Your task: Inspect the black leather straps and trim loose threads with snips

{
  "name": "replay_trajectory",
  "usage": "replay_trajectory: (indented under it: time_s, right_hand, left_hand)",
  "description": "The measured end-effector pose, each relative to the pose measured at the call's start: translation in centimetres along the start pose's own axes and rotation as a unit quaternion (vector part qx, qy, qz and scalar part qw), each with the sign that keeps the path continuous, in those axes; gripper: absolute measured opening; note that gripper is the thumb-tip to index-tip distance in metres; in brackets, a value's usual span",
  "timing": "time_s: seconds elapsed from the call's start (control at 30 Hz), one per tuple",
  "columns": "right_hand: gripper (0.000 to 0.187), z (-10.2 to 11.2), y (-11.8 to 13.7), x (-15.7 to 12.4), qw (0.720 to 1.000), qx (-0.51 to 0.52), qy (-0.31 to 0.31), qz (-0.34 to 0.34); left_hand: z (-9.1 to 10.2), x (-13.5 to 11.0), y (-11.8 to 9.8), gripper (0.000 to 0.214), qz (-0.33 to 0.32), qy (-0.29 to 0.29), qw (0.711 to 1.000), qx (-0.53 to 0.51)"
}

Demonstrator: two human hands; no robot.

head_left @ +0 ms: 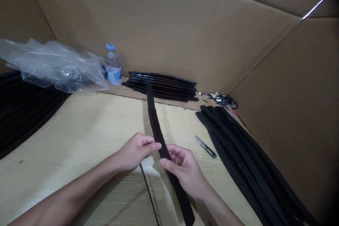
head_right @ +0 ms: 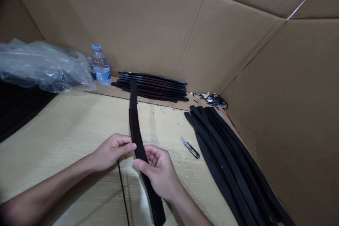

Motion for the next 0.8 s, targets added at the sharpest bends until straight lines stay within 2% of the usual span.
replay_trajectory:
  time_s: [0.2,0.33,0.4,0.53,0.6,0.67,0.8]
  right_hand:
    - [0.028,-0.34,-0.32,-0.17,0.998,0.049,0.029,-0.037]
    - [0.022,-0.29,-0.25,-0.32,0.998,0.053,0.013,-0.007]
    - [0.026,-0.28,-0.38,-0.40,0.999,0.046,0.009,-0.004]
    - [0.048,-0.21,-0.67,-0.39,1.000,0.009,-0.014,0.014]
    - [0.045,-0.26,-0.63,-0.28,1.000,0.003,-0.010,0.025]
    - [0.039,-0.33,-0.64,-0.17,1.000,0.013,0.001,0.009]
    - [0.041,-0.27,-0.64,-0.13,0.998,0.055,0.004,-0.041]
  left_hand:
    - [-0.31,-0.05,-0.25,0.046,-0.020,0.026,0.999,0.000]
    - [-0.14,0.17,-0.20,0.044,-0.015,-0.007,1.000,0.012]
    - [-0.11,0.27,-0.05,0.041,-0.010,-0.014,1.000,0.008]
    - [-0.09,0.30,0.30,0.041,-0.001,-0.022,1.000,0.002]
    - [-0.04,0.24,0.31,0.042,0.004,-0.029,0.999,0.013]
    - [-0.08,0.16,0.16,0.042,0.006,-0.019,1.000,0.021]
    - [-0.15,0.09,-0.14,0.043,-0.001,-0.003,0.999,0.032]
Point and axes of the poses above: each hand's wrist, its own x-axis towards the middle knuckle, its own z-axis out of the back of the hand, y = z × x, the point moved 3 cm from there along x, towards the middle knuckle, and after that the axes turned 3 degrees about z, right-handed, at the moved point
